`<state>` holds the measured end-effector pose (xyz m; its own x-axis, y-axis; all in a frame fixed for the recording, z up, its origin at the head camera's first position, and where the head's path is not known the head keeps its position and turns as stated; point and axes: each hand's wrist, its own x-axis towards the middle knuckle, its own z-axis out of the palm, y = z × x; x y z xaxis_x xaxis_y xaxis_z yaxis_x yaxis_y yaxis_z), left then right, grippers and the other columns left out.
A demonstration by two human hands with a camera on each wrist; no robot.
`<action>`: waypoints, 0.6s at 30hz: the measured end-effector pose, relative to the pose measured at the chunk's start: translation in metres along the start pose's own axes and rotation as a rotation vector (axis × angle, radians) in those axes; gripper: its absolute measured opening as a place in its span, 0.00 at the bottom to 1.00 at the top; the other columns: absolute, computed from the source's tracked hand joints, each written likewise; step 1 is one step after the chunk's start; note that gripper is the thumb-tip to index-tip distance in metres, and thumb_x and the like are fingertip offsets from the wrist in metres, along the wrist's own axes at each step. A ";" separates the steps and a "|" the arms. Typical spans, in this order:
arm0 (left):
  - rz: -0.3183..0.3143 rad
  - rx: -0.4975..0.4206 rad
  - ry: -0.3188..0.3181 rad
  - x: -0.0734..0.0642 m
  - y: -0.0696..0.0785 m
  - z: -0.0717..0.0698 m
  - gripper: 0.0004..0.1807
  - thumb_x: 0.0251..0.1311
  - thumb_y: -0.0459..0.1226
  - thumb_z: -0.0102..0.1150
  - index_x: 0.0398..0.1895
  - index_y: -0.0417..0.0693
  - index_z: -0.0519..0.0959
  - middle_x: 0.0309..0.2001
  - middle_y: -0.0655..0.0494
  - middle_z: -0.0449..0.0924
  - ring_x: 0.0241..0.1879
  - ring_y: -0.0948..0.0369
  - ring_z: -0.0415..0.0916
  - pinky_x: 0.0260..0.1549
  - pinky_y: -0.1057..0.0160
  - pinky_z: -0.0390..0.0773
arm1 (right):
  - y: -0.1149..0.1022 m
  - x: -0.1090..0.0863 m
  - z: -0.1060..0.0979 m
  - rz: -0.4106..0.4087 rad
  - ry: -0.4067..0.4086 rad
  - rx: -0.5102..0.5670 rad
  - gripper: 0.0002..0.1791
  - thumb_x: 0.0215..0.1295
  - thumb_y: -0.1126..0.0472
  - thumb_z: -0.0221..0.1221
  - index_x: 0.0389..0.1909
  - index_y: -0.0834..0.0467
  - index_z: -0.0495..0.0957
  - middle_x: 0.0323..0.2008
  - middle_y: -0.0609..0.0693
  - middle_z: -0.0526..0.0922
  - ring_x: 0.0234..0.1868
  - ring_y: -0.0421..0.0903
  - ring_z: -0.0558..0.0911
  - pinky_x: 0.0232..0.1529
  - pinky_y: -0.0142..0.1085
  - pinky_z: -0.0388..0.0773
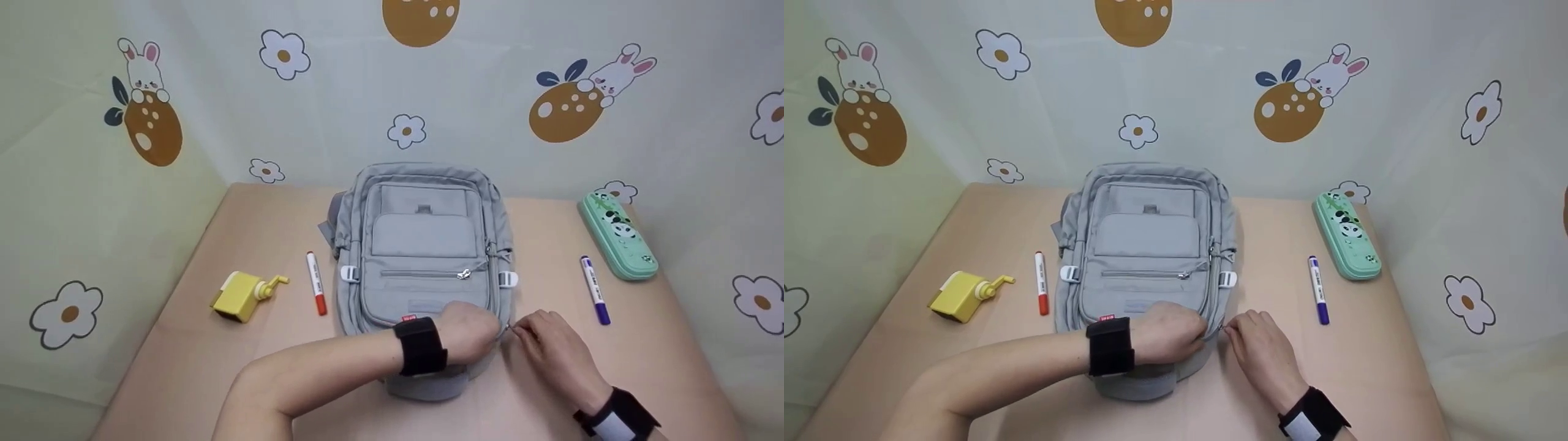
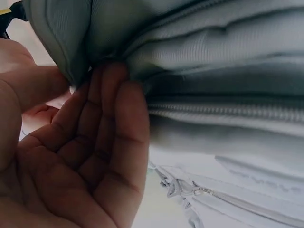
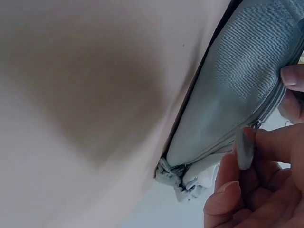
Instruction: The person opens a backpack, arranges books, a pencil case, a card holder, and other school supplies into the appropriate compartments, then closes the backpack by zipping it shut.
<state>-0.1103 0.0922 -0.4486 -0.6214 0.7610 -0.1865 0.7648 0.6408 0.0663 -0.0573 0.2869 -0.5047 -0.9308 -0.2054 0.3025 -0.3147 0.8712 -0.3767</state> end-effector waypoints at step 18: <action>0.040 0.049 0.037 -0.007 -0.001 0.002 0.12 0.69 0.39 0.56 0.25 0.54 0.76 0.18 0.62 0.74 0.16 0.62 0.69 0.14 0.62 0.72 | 0.034 0.027 0.006 0.037 -0.083 -0.057 0.02 0.70 0.63 0.64 0.39 0.53 0.84 0.33 0.44 0.81 0.37 0.45 0.77 0.38 0.43 0.76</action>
<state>-0.1064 0.0861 -0.4489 -0.5954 0.7897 -0.1481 0.7960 0.6048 0.0248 -0.0938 0.3083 -0.5142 -0.9546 -0.2067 0.2147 -0.2708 0.9023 -0.3354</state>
